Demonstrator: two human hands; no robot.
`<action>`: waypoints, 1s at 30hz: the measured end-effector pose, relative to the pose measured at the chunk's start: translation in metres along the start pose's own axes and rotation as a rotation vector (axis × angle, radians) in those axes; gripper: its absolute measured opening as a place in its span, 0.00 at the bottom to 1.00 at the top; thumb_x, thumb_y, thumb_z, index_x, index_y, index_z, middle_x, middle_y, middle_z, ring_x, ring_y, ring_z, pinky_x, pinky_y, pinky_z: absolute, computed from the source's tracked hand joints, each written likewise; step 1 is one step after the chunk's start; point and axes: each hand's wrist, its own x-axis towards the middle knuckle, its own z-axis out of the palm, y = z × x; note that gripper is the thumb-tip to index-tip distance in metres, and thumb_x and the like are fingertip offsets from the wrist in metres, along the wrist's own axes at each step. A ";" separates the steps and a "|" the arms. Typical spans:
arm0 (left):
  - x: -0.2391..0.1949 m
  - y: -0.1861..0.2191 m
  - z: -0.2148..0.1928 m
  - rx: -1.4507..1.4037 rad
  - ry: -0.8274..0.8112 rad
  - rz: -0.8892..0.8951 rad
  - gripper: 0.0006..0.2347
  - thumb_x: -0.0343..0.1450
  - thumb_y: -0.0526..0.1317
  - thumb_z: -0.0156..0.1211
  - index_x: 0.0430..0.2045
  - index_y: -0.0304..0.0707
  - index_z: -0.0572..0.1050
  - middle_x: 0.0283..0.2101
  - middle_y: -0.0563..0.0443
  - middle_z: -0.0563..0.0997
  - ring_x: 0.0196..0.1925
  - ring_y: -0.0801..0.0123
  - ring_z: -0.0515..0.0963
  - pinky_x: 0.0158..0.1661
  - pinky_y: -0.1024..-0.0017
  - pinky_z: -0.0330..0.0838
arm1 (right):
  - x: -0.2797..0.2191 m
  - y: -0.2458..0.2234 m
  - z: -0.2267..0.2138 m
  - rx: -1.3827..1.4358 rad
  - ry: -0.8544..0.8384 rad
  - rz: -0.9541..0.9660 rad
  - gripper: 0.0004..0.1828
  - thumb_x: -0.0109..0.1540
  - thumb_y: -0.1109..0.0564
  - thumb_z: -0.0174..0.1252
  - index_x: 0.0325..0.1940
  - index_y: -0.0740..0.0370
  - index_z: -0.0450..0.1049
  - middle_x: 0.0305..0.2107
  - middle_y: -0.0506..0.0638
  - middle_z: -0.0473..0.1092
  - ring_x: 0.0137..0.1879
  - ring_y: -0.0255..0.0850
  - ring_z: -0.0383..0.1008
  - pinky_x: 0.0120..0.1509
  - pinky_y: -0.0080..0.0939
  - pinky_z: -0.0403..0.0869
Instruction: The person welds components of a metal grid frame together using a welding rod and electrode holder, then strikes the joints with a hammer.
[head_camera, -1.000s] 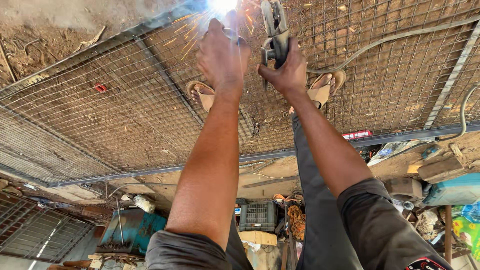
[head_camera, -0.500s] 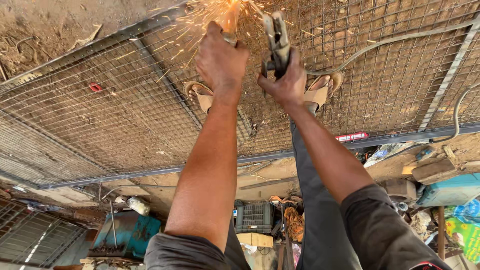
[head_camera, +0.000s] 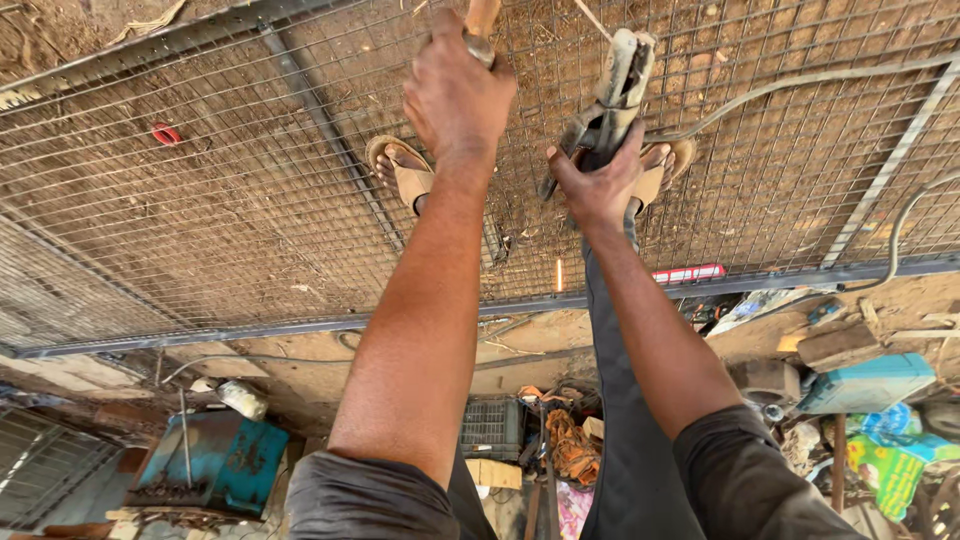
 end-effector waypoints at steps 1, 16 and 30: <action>-0.002 -0.002 0.001 -0.005 -0.004 -0.007 0.18 0.62 0.39 0.74 0.42 0.36 0.74 0.35 0.43 0.86 0.34 0.58 0.87 0.34 0.61 0.84 | 0.001 0.003 0.004 -0.068 0.026 -0.040 0.65 0.51 0.42 0.81 0.72 0.81 0.48 0.55 0.71 0.68 0.68 0.64 0.63 0.82 0.63 0.36; -0.030 -0.096 0.028 -0.387 0.242 -0.129 0.11 0.63 0.34 0.71 0.34 0.35 0.74 0.27 0.47 0.85 0.26 0.68 0.86 0.26 0.68 0.83 | -0.051 -0.008 0.015 0.089 0.167 -0.040 0.68 0.55 0.48 0.85 0.79 0.75 0.41 0.68 0.67 0.55 0.74 0.57 0.56 0.78 0.53 0.58; -0.005 -0.153 -0.049 -0.211 0.389 -0.209 0.10 0.61 0.35 0.70 0.30 0.35 0.75 0.26 0.48 0.85 0.30 0.63 0.89 0.38 0.59 0.84 | -0.072 -0.111 0.068 0.863 -0.046 0.188 0.45 0.57 0.57 0.75 0.71 0.65 0.57 0.51 0.49 0.66 0.55 0.38 0.69 0.63 0.40 0.71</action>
